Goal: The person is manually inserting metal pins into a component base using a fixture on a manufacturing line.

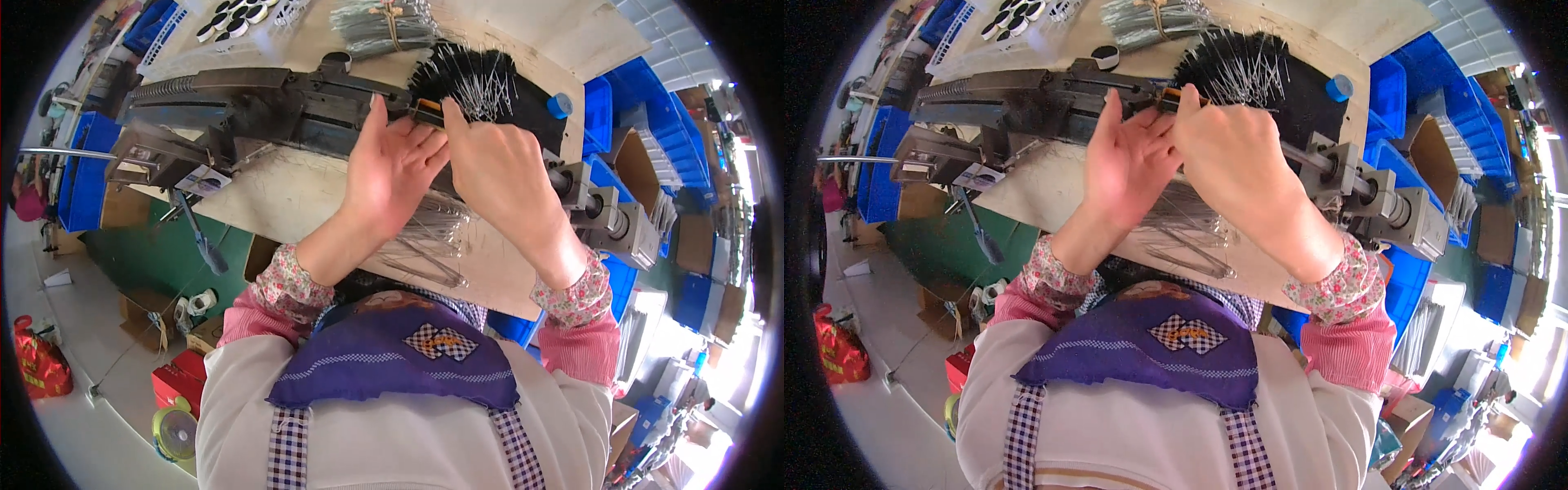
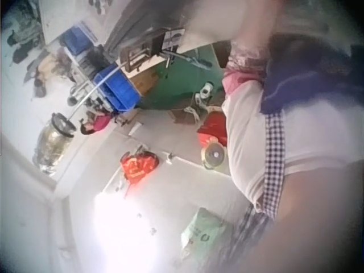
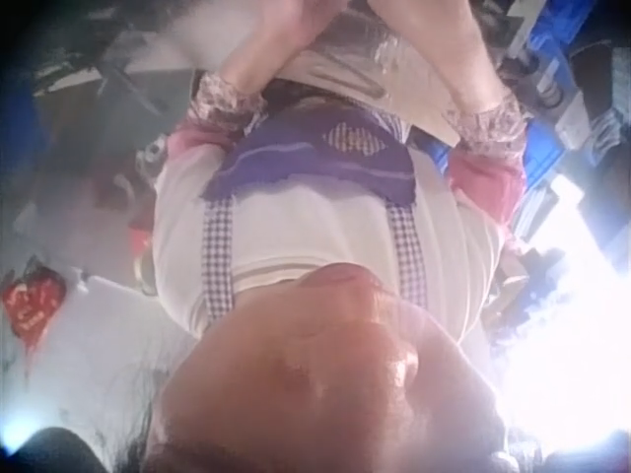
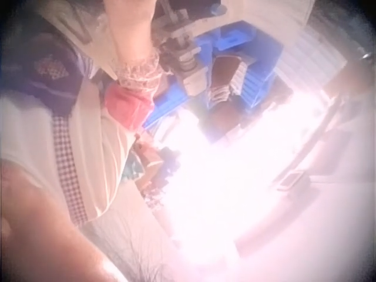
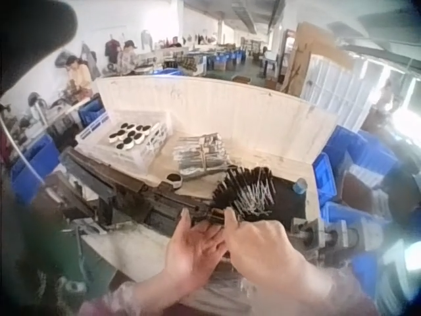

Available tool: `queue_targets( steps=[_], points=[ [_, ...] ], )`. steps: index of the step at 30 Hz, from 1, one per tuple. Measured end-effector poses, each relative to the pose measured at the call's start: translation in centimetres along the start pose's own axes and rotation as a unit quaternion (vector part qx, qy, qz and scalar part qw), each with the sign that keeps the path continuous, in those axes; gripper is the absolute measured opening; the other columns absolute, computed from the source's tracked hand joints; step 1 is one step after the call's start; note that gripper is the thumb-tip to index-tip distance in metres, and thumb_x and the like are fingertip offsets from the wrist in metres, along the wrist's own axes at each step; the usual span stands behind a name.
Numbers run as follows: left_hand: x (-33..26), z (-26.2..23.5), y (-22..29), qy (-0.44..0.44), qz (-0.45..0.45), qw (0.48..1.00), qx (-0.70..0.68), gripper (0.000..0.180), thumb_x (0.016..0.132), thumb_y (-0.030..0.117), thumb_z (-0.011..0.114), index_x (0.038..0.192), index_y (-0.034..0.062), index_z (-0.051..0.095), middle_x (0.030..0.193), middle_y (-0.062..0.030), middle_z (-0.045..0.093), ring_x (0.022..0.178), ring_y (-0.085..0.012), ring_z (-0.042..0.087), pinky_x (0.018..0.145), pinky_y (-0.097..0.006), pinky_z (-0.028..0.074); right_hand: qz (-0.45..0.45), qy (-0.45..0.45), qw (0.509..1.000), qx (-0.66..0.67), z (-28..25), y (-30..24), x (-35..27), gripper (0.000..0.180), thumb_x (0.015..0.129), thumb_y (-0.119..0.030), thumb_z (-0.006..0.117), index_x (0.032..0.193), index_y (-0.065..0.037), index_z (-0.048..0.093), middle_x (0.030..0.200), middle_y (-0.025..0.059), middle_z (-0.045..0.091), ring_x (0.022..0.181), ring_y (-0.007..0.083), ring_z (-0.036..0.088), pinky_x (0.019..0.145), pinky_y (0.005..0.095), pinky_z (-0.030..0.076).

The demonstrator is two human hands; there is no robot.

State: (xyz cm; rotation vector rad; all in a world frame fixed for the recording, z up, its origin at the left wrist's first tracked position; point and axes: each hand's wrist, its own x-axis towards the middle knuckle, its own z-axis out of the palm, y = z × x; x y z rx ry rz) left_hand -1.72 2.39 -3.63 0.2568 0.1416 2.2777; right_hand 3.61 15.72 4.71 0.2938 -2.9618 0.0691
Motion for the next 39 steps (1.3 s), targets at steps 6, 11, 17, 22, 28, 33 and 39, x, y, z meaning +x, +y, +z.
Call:
queue_targets(
  steps=[6, 11, 17, 22, 28, 33, 39],
  points=[
    [0.4, 3.2, 0.0, 0.203, 0.007, 0.97, 0.13, 0.041, 0.097, 0.041, 0.045, 0.107, 0.0024, 0.052, 0.105, -0.0103, 0.056, 0.1, -0.023, 0.053, 0.102, -0.038, 0.038, -0.053, 0.06, 0.996, -0.041, 1.2, 1.1, -0.3, 0.032, 0.076, -0.003, 0.057, 0.107, 0.005, 0.053, 0.062, 0.015, 0.061, 0.058, 0.0313, 0.063, 0.053, 0.0394, 0.051],
    [0.8, 0.3, -2.1, 0.216, 0.043, 0.968, 0.12, 0.012, 0.092, 0.021, 0.058, 0.095, 0.0096, 0.058, 0.097, -0.0013, 0.061, 0.096, -0.015, 0.056, 0.093, -0.032, 0.042, -0.012, 0.02, 0.985, 0.17, 2.1, 1.9, -6.1, 0.024, 0.085, -0.009, 0.056, 0.105, -0.002, 0.045, 0.084, 0.0173, 0.063, 0.076, 0.0349, 0.064, 0.063, 0.043, 0.05],
    [-0.5, -1.2, -6.5, 0.206, 0.0, 0.887, 0.414, 0.027, 0.095, 0.017, 0.053, 0.117, 0.0024, 0.051, 0.113, -0.0089, 0.058, 0.11, -0.0218, 0.053, 0.103, -0.033, 0.039, 0.13, -0.162, 0.95, 0.234, 10.6, 0.8, -13.3, 0.019, 0.087, -0.021, 0.055, 0.091, -0.002, 0.054, 0.086, 0.0223, 0.064, 0.082, 0.0414, 0.062, 0.072, 0.0497, 0.049],
    [-8.2, 0.4, -2.2, 0.054, -0.055, 0.946, 0.314, 0.052, 0.098, 0.019, 0.048, 0.143, 0.0018, 0.028, 0.143, -0.0167, 0.038, 0.132, -0.0257, 0.041, 0.11, -0.037, 0.032, 0.119, -0.118, 0.925, 0.341, 11.5, 0.3, -12.5, 0.019, 0.088, -0.015, 0.058, 0.095, 0.003, 0.057, 0.084, 0.0246, 0.063, 0.078, 0.04, 0.062, 0.066, 0.0454, 0.047],
    [-18.3, -1.7, 7.8, 0.346, 0.176, -0.04, 0.921, 0.076, 0.073, 0.025, 0.07, 0.142, 0.0149, 0.039, 0.152, -0.0199, 0.019, 0.139, -0.0415, 0.021, 0.11, -0.064, 0.01, 0.147, -0.05, 0.909, 0.388, 12.0, 0.2, -14.9, 0.013, 0.088, -0.009, 0.057, 0.091, 0.002, 0.052, 0.072, 0.0245, 0.058, 0.065, 0.0399, 0.06, 0.056, 0.043, 0.045],
    [-29.4, -4.5, 17.5, 0.63, 0.161, 0.081, 0.756, 0.078, 0.08, 0.018, 0.06, 0.148, 0.0077, 0.022, 0.094, -0.0236, 0.065, 0.094, -0.041, 0.063, 0.102, -0.059, 0.032, 0.192, 0.074, 0.885, 0.417, 8.9, 0.5, -15.2, 0.011, 0.092, -0.008, 0.052, 0.091, 0.003, 0.05, 0.079, 0.0183, 0.053, 0.071, 0.0284, 0.048, 0.068, 0.0369, 0.04],
    [-23.5, -4.2, 11.5, 0.565, 0.153, 0.056, 0.809, 0.077, 0.081, 0.022, 0.065, 0.143, -0.0022, 0.027, 0.11, -0.0265, 0.058, 0.104, -0.0429, 0.056, 0.106, -0.052, 0.032, 0.225, 0.243, 0.877, 0.349, 6.3, 2.5, -15.8, 0.011, 0.094, -0.007, 0.049, 0.089, 0.002, 0.05, 0.075, 0.0073, 0.047, 0.068, 0.0174, 0.042, 0.063, 0.0308, 0.037]
  ],
)
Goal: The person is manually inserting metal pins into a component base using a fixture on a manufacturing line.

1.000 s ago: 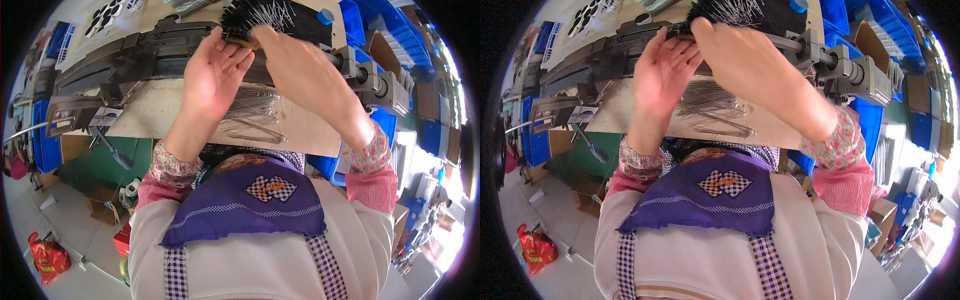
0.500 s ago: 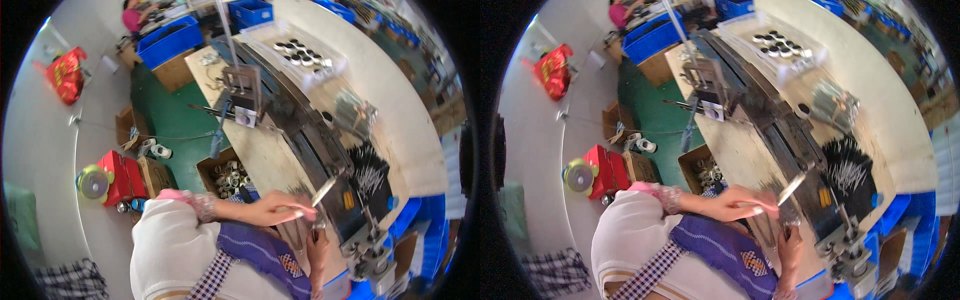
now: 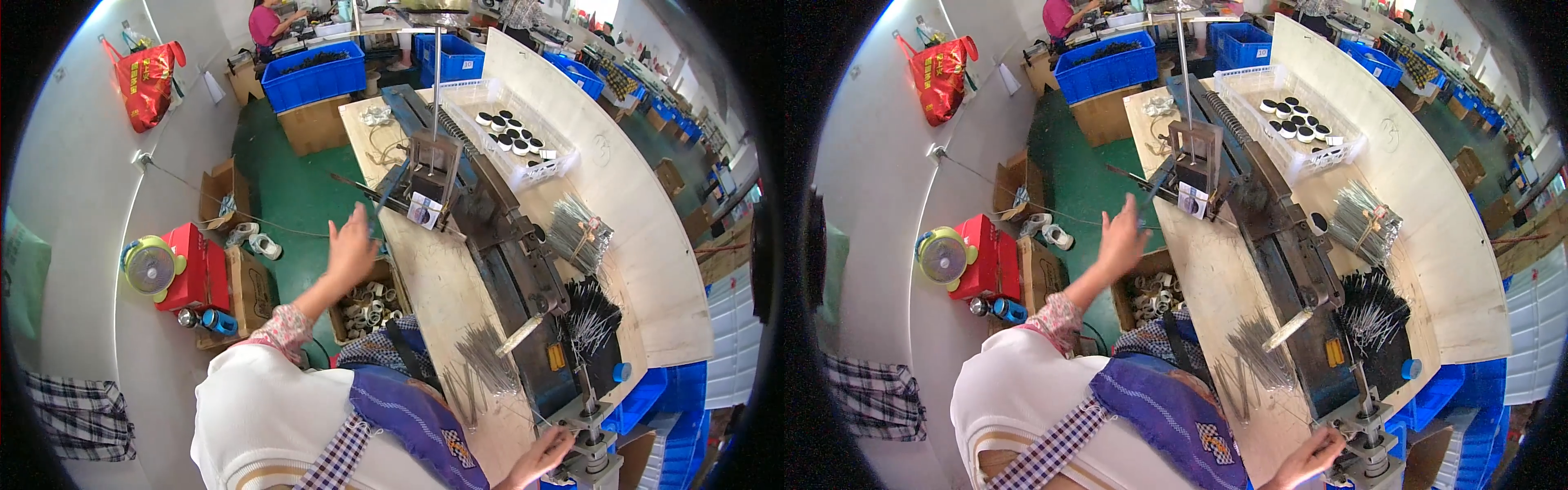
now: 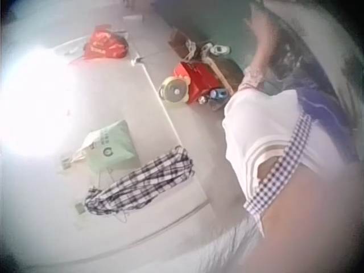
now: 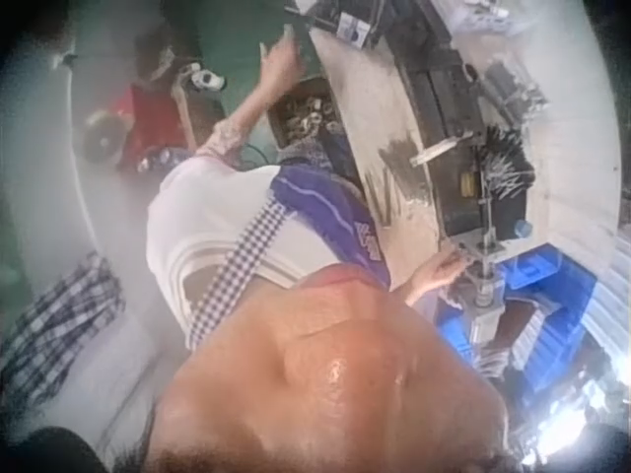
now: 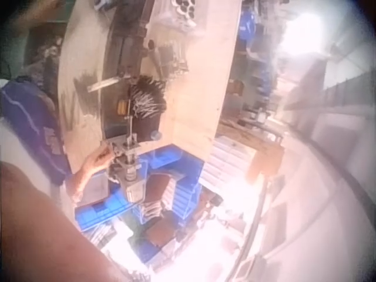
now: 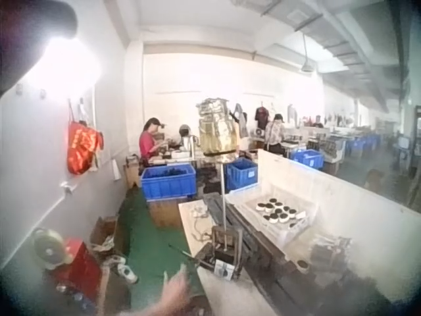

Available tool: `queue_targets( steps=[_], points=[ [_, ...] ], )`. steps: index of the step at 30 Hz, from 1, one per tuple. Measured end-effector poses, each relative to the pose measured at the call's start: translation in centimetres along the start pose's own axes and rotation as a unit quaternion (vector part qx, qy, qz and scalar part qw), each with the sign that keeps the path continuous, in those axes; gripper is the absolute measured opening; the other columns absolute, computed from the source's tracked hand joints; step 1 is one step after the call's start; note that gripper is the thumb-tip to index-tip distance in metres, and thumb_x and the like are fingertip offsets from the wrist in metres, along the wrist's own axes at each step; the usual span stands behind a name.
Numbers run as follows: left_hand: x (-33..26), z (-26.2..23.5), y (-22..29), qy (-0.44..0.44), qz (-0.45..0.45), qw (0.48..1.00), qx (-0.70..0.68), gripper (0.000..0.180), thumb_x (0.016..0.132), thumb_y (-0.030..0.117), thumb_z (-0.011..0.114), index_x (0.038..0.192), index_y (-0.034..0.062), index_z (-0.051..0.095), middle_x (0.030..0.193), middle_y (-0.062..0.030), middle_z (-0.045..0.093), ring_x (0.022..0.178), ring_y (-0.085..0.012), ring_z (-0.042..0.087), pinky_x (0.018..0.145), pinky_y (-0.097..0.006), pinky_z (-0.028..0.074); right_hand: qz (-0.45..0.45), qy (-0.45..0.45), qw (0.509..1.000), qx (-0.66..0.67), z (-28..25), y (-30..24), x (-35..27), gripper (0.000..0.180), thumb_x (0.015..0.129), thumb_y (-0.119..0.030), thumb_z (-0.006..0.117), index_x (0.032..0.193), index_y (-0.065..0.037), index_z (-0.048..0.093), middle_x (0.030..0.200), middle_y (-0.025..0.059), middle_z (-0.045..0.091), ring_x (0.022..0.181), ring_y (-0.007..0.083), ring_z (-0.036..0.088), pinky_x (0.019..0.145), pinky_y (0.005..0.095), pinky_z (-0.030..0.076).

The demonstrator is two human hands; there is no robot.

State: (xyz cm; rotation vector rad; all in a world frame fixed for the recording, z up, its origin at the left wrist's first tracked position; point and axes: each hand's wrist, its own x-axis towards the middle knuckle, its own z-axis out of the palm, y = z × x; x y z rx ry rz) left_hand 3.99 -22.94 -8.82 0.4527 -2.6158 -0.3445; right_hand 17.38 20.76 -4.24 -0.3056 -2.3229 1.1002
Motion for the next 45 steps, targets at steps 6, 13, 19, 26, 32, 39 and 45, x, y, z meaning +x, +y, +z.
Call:
queue_targets(
  steps=[6, 13, 19, 26, 32, 39, 45],
  points=[
    [-5.4, -6.2, 19.3, -0.221, 0.41, 0.717, -0.518, 0.059, 0.094, 0.026, 0.055, 0.142, 0.0022, 0.031, 0.139, -0.0189, 0.042, 0.121, -0.0351, 0.045, 0.104, -0.048, 0.03, -0.096, -0.106, 0.989, -0.024, -4.2, -6.0, 4.7, 0.004, 0.089, 0.0, 0.052, 0.087, 0.003, 0.054, 0.073, 0.0106, 0.054, 0.063, 0.0187, 0.047, 0.059, 0.0313, 0.041],
    [-5.5, -3.3, 18.4, -0.433, 0.318, 0.643, -0.546, 0.014, 0.098, 0.015, 0.044, 0.099, 0.0022, 0.05, 0.086, -0.0129, 0.058, 0.082, -0.0265, 0.062, 0.076, -0.039, 0.049, -0.126, -0.144, 0.981, -0.009, 0.1, -9.5, 9.0, 0.016, 0.078, 0.005, 0.064, 0.093, 0.001, 0.064, 0.083, 0.0157, 0.066, 0.072, 0.0297, 0.065, 0.066, 0.0342, 0.05],
    [-7.1, 1.1, 19.6, -0.42, 0.243, 0.674, -0.558, 0.018, 0.1, 0.017, 0.041, 0.094, 0.0041, 0.051, 0.087, -0.005, 0.052, 0.075, -0.0184, 0.053, 0.066, -0.032, 0.048, -0.247, -0.121, 0.953, -0.126, 1.2, -3.2, 12.0, 0.028, 0.069, 0.008, 0.061, 0.096, -0.001, 0.065, 0.089, 0.0127, 0.059, 0.082, 0.0314, 0.06, 0.071, 0.0385, 0.05],
    [-2.2, -6.9, 23.4, -0.598, -0.167, 0.24, -0.746, 0.014, 0.099, 0.018, 0.045, 0.094, 0.0061, 0.051, 0.083, -0.0007, 0.045, 0.052, -0.0046, 0.034, 0.042, -0.021, 0.031, -0.339, -0.149, 0.91, -0.186, 3.8, -3.9, 13.2, 0.02, 0.071, -0.003, 0.061, 0.091, -0.002, 0.064, 0.078, 0.0076, 0.057, 0.078, 0.0256, 0.057, 0.066, 0.0347, 0.051],
    [2.6, -3.8, 16.5, -0.494, -0.305, 0.02, -0.814, 0.017, 0.097, 0.018, 0.048, 0.106, 0.0032, 0.052, 0.072, 0.0013, 0.041, 0.043, -0.0042, 0.029, 0.034, -0.022, 0.025, -0.312, -0.141, 0.923, -0.175, 3.8, -4.8, 11.5, 0.012, 0.069, -0.002, 0.062, 0.081, -0.003, 0.057, 0.075, 0.009, 0.054, 0.076, 0.0268, 0.057, 0.064, 0.0362, 0.051],
    [-2.9, -1.0, 25.5, -0.542, 0.37, 0.597, -0.461, 0.028, 0.09, 0.026, 0.056, 0.087, 0.0022, 0.07, 0.065, -0.0054, 0.059, 0.058, -0.0124, 0.051, 0.053, -0.026, 0.039, -0.221, -0.158, 0.911, -0.309, 5.8, -0.4, 19.4, 0.015, 0.082, -0.016, 0.062, 0.082, -0.002, 0.066, 0.084, 0.0174, 0.063, 0.083, 0.0343, 0.063, 0.073, 0.0427, 0.051],
    [-1.4, 3.9, 31.8, -0.645, 0.289, 0.588, -0.393, 0.023, 0.083, 0.025, 0.062, 0.08, 0.0034, 0.071, 0.062, -0.0028, 0.06, 0.053, -0.0132, 0.052, 0.051, -0.029, 0.039, -0.266, -0.279, 0.916, -0.11, 2.2, -3.2, 16.0, 0.011, 0.076, -0.012, 0.065, 0.079, -0.002, 0.061, 0.082, 0.0126, 0.055, 0.082, 0.0306, 0.059, 0.07, 0.04, 0.05]
  ],
)
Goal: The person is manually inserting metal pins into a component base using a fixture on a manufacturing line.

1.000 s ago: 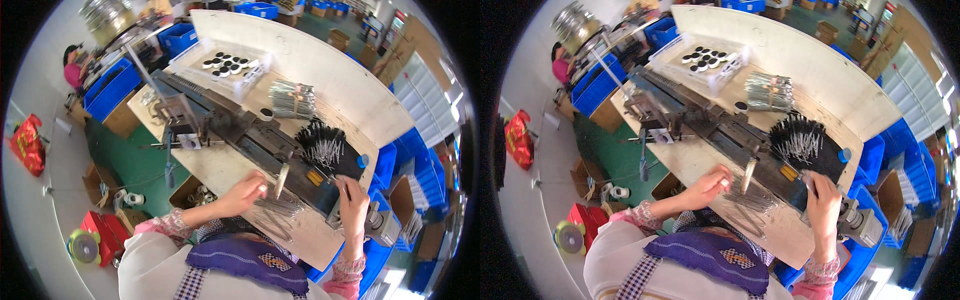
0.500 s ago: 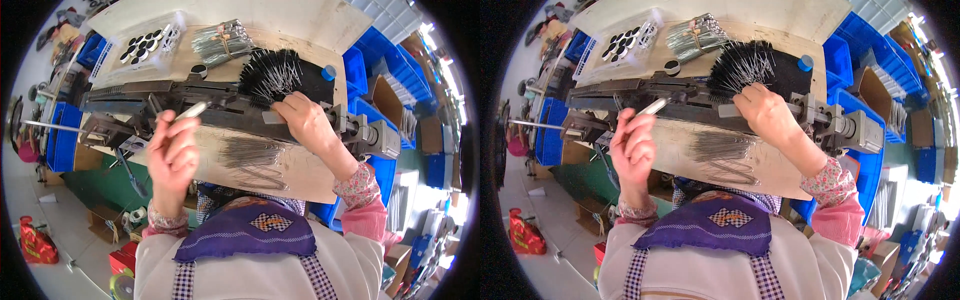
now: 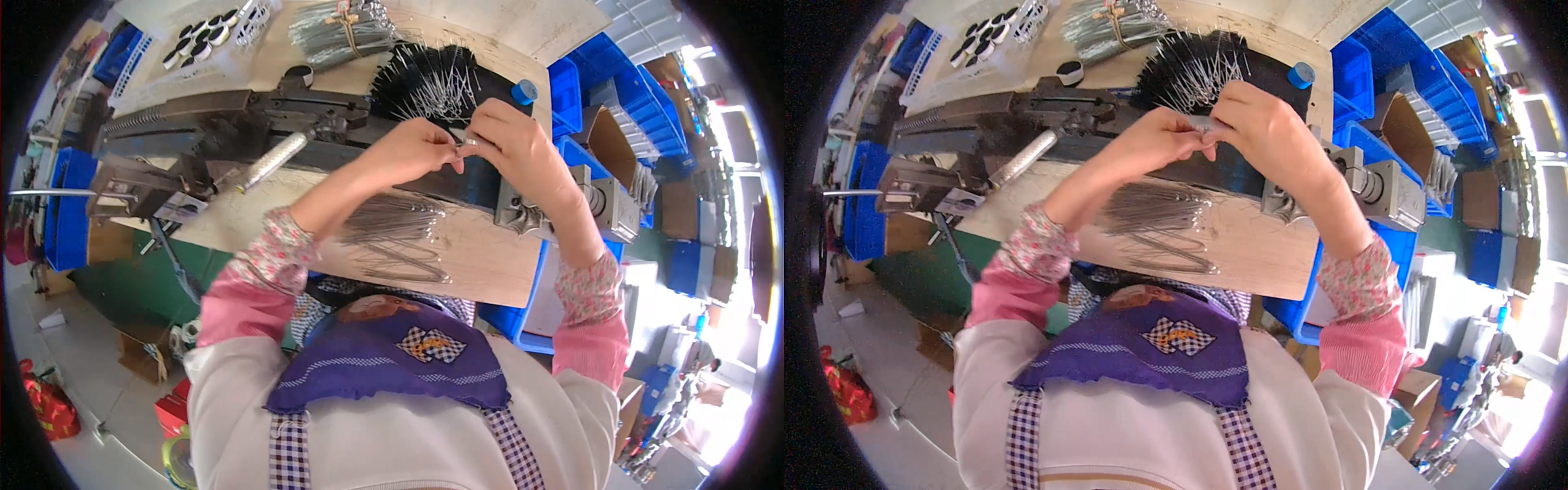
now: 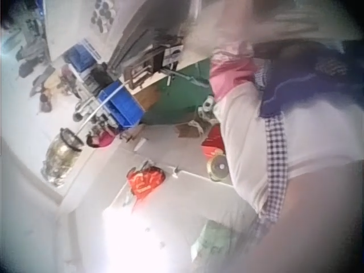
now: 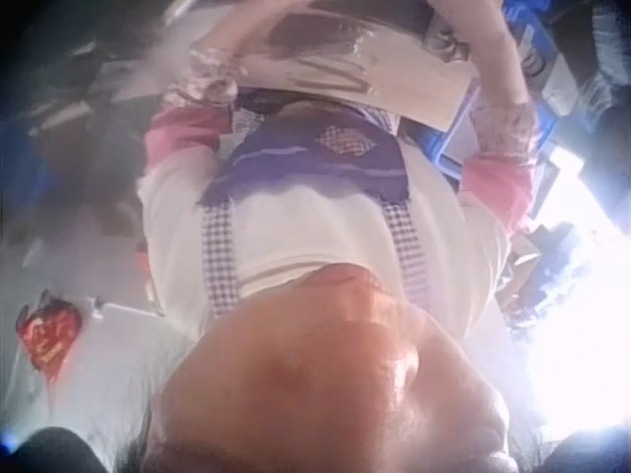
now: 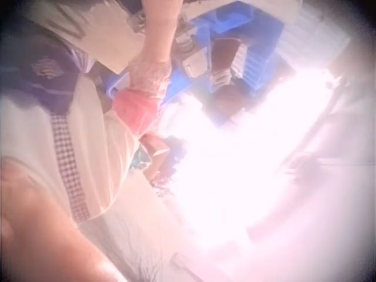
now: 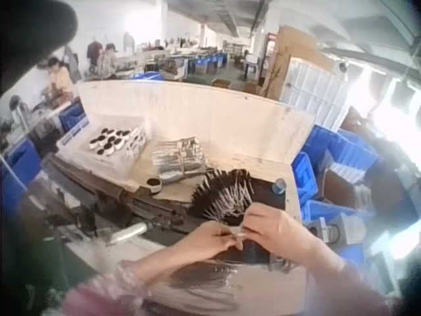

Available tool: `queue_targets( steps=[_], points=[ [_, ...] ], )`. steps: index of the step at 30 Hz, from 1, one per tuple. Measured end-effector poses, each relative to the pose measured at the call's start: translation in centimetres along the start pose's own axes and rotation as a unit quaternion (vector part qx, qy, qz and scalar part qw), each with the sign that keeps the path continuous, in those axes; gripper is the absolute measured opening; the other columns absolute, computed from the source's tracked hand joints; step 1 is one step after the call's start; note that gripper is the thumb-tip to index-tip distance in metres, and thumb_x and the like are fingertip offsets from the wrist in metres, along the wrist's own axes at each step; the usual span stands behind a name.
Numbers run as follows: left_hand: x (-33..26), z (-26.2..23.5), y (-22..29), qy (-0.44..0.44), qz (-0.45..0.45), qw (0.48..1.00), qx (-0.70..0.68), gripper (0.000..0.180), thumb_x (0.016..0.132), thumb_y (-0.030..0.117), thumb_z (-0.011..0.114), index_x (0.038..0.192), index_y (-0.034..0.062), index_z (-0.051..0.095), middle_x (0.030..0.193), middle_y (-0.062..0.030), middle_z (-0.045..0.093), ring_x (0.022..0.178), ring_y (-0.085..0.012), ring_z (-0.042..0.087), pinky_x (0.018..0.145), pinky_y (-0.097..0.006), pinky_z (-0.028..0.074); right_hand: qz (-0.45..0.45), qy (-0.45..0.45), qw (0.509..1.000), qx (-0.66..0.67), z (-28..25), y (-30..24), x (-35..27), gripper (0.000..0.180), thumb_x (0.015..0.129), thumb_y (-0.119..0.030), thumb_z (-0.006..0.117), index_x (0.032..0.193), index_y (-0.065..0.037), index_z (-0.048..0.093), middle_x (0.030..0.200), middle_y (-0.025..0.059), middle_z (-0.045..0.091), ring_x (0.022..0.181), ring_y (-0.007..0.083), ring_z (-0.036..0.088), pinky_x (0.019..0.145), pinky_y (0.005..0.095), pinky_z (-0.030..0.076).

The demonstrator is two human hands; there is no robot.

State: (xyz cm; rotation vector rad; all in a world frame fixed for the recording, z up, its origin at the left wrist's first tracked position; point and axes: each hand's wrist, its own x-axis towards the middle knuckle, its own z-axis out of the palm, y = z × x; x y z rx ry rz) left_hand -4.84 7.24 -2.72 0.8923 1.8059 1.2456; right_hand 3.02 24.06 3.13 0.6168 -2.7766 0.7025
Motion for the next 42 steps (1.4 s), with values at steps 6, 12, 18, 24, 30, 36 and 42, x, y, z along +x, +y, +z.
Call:
queue_targets(
  steps=[6, 12, 18, 24, 30, 36, 42],
  points=[
    [-4.8, -3.8, 2.9, 0.213, 0.249, 0.727, 0.603, 0.013, 0.069, 0.008, 0.063, 0.081, 0.01, 0.069, 0.075, -0.0006, 0.06, 0.079, -0.0203, 0.061, 0.067, -0.033, 0.051, -0.09, 0.103, 0.988, -0.075, 2.8, -0.8, 1.9, 0.016, 0.068, -0.004, 0.068, 0.082, -0.004, 0.059, 0.077, 0.011, 0.058, 0.077, 0.0288, 0.06, 0.067, 0.0388, 0.05],
    [-9.4, -4.4, 1.0, 0.473, 0.39, 0.661, 0.432, 0.017, 0.074, 0.0, 0.067, 0.09, 0.006, 0.068, 0.079, -0.0042, 0.064, 0.07, -0.02, 0.059, 0.059, -0.028, 0.045, -0.05, 0.174, 0.978, 0.102, 4.9, -0.5, 4.1, 0.011, 0.079, -0.01, 0.068, 0.085, -0.001, 0.066, 0.082, 0.0122, 0.066, 0.073, 0.0324, 0.063, 0.068, 0.0369, 0.052],
    [-10.9, -0.9, -4.6, -0.051, 0.028, 0.579, -0.813, 0.057, 0.098, 0.052, 0.038, 0.086, 0.0005, 0.059, 0.057, -0.0033, 0.048, 0.045, -0.0107, 0.04, 0.042, -0.023, 0.032, -0.036, 0.127, 0.99, 0.053, 6.4, -0.3, 5.3, 0.017, 0.08, -0.015, 0.07, 0.086, 0.0, 0.067, 0.083, 0.0141, 0.067, 0.076, 0.0317, 0.064, 0.069, 0.0364, 0.052],
    [-11.0, -3.7, 1.6, -0.076, 0.086, 0.519, -0.847, 0.043, 0.093, 0.043, 0.051, 0.092, 0.0006, 0.052, 0.06, -0.0048, 0.052, 0.04, -0.0108, 0.043, 0.035, -0.023, 0.031, -0.005, 0.131, 0.989, 0.072, 6.4, -0.2, 5.5, 0.015, 0.077, -0.015, 0.068, 0.083, -0.001, 0.068, 0.076, 0.0177, 0.064, 0.072, 0.0361, 0.062, 0.068, 0.0412, 0.051],
    [-10.9, -3.2, 1.2, -0.067, 0.13, 0.479, -0.865, 0.038, 0.093, 0.038, 0.051, 0.096, -0.0003, 0.052, 0.06, -0.0057, 0.054, 0.041, -0.0113, 0.046, 0.035, -0.024, 0.033, 0.039, 0.093, 0.987, 0.123, 6.6, -0.2, 5.7, 0.016, 0.076, -0.016, 0.068, 0.082, 0.0, 0.067, 0.077, 0.0188, 0.064, 0.074, 0.0366, 0.063, 0.069, 0.0415, 0.051],
    [-8.0, 2.1, -6.3, 0.322, 0.061, 0.928, -0.178, 0.028, 0.089, 0.026, 0.06, 0.102, 0.0031, 0.05, 0.066, -0.0051, 0.057, 0.051, -0.014, 0.056, 0.047, -0.027, 0.045, 0.009, 0.102, 0.991, 0.084, 6.7, -0.7, 5.9, 0.014, 0.077, -0.015, 0.067, 0.08, -0.001, 0.067, 0.077, 0.0169, 0.065, 0.075, 0.035, 0.063, 0.07, 0.0417, 0.051],
    [-13.5, -1.9, -8.5, 0.246, -0.041, 0.958, -0.143, 0.026, 0.089, 0.029, 0.063, 0.08, 0.0043, 0.059, 0.057, -0.0004, 0.055, 0.047, -0.008, 0.052, 0.042, -0.023, 0.04, -0.019, 0.165, 0.979, -0.116, 7.0, -5.8, 0.5, 0.024, 0.071, -0.002, 0.063, 0.093, -0.01, 0.066, 0.091, 0.0083, 0.056, 0.083, 0.0276, 0.062, 0.062, 0.0348, 0.055]
  ],
)
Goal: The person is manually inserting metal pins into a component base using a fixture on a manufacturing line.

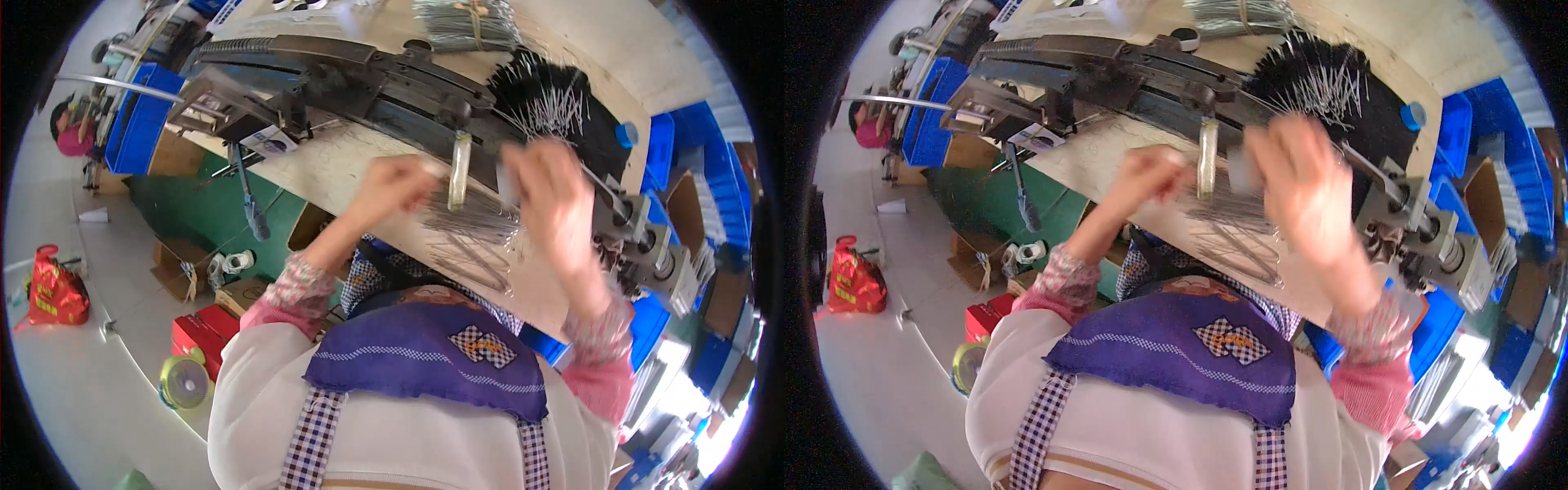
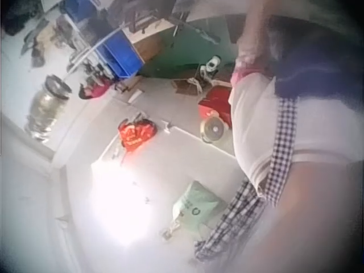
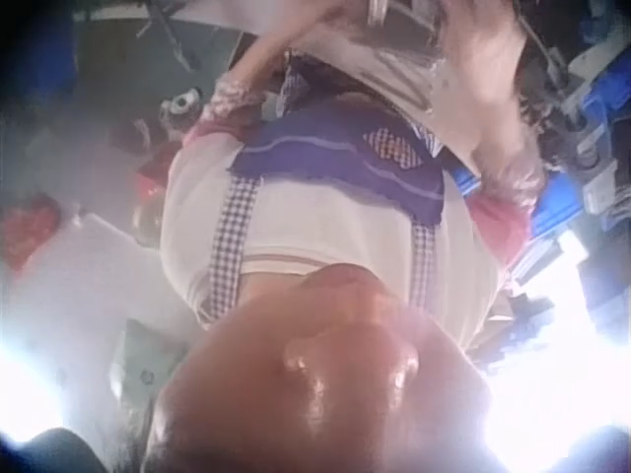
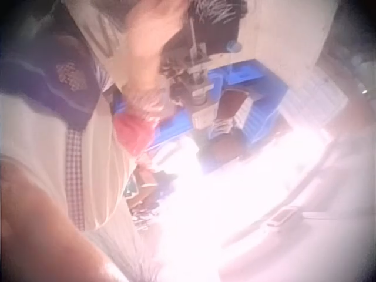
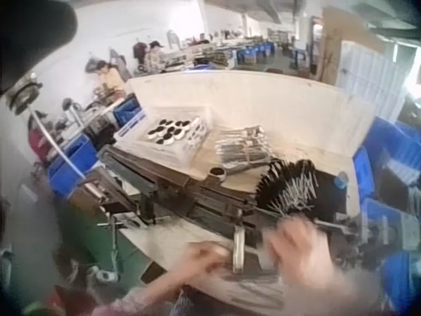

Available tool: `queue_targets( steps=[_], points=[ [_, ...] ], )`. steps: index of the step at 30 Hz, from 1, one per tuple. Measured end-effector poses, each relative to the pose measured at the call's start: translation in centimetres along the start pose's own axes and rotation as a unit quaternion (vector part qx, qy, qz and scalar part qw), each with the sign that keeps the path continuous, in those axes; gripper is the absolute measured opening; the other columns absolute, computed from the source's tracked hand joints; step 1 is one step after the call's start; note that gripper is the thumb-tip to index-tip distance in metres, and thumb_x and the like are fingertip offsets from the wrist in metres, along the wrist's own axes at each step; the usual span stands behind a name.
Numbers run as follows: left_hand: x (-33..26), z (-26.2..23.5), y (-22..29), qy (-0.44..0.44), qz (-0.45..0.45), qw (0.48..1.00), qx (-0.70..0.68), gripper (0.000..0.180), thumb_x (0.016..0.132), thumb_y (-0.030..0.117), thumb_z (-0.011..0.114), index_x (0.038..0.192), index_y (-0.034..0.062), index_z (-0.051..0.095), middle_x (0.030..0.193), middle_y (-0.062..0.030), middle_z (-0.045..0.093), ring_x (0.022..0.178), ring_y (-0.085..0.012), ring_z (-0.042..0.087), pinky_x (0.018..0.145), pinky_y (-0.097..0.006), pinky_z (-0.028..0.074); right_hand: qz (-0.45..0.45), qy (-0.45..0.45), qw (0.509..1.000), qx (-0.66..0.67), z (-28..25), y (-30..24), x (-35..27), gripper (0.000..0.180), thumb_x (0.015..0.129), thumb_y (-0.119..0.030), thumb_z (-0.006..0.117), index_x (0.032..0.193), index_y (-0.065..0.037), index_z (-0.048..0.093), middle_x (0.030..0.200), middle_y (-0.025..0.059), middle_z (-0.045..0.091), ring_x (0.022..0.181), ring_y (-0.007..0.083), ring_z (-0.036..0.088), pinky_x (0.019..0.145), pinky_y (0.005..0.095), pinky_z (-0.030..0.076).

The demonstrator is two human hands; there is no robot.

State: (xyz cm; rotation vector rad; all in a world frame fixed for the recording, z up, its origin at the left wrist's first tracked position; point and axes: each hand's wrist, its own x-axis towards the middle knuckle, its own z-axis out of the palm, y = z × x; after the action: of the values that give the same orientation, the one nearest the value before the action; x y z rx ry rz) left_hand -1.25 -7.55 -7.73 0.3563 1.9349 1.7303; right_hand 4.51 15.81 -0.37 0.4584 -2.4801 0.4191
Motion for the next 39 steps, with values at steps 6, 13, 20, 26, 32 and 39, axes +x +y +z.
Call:
queue_targets(
  steps=[6, 13, 20, 26, 32, 39],
  points=[
    [-1.7, -9.3, -2.1, 0.314, -0.079, 0.915, -0.242, 0.034, 0.092, 0.034, 0.06, 0.087, 0.0016, 0.066, 0.057, 0.001, 0.052, 0.042, -0.0059, 0.04, 0.038, -0.021, 0.026, 0.198, -0.053, 0.965, -0.161, 3.5, 4.6, -4.1, 0.015, 0.085, -0.008, 0.056, 0.1, -0.006, 0.056, 0.097, 0.0114, 0.053, 0.076, 0.033, 0.063, 0.058, 0.0408, 0.054],
    [-0.2, -8.3, -3.3, 0.278, 0.019, 0.892, -0.355, 0.021, 0.096, 0.024, 0.053, 0.088, 0.0047, 0.059, 0.059, 0.0051, 0.039, 0.043, -0.0051, 0.03, 0.039, -0.022, 0.022, 0.216, -0.114, 0.969, -0.041, 3.0, 5.5, -6.5, 0.012, 0.082, -0.01, 0.063, 0.087, -0.007, 0.052, 0.081, 0.0135, 0.059, 0.074, 0.0325, 0.064, 0.058, 0.0413, 0.052],
    [-0.5, 5.5, 5.9, -0.04, 0.177, 0.946, -0.269, 0.024, 0.102, 0.025, 0.042, 0.089, 0.0074, 0.053, 0.056, 0.0056, 0.034, 0.041, -0.0044, 0.028, 0.036, -0.022, 0.021, 0.346, -0.029, 0.933, 0.097, -8.5, 0.2, -5.4, 0.015, 0.082, -0.009, 0.071, 0.085, -0.001, 0.058, 0.069, 0.0108, 0.06, 0.061, 0.0168, 0.061, 0.058, 0.027, 0.047],
    [5.5, 12.9, 6.8, -0.165, -0.145, 0.923, -0.315, 0.027, 0.098, 0.028, 0.05, 0.083, 0.006, 0.053, 0.055, 0.0054, 0.032, 0.041, -0.0063, 0.03, 0.038, -0.023, 0.021, 0.29, 0.04, 0.954, 0.059, -9.3, 2.6, -3.8, 0.014, 0.085, -0.012, 0.068, 0.09, -0.001, 0.06, 0.072, 0.0108, 0.063, 0.064, 0.0131, 0.062, 0.06, 0.0256, 0.047],
    [4.6, 11.6, 6.1, 0.012, -0.023, 0.944, -0.328, 0.024, 0.099, 0.027, 0.049, 0.087, 0.0075, 0.054, 0.06, 0.0058, 0.038, 0.044, -0.0053, 0.032, 0.042, -0.022, 0.023, 0.141, 0.008, 0.989, 0.049, -5.8, 6.7, 0.6, 0.026, 0.082, -0.004, 0.056, 0.107, -0.005, 0.061, 0.106, 0.0187, 0.063, 0.093, 0.0351, 0.062, 0.078, 0.0377, 0.05],
    [4.4, 11.9, 6.6, 0.019, -0.045, 0.943, -0.33, 0.023, 0.099, 0.025, 0.049, 0.087, 0.0074, 0.056, 0.058, 0.0052, 0.039, 0.046, -0.0051, 0.03, 0.044, -0.021, 0.023, 0.175, -0.204, 0.926, 0.264, -1.4, 7.3, 3.1, 0.024, 0.083, -0.007, 0.057, 0.104, 0.001, 0.066, 0.087, 0.0174, 0.067, 0.078, 0.029, 0.067, 0.071, 0.0355, 0.051]
  ],
)
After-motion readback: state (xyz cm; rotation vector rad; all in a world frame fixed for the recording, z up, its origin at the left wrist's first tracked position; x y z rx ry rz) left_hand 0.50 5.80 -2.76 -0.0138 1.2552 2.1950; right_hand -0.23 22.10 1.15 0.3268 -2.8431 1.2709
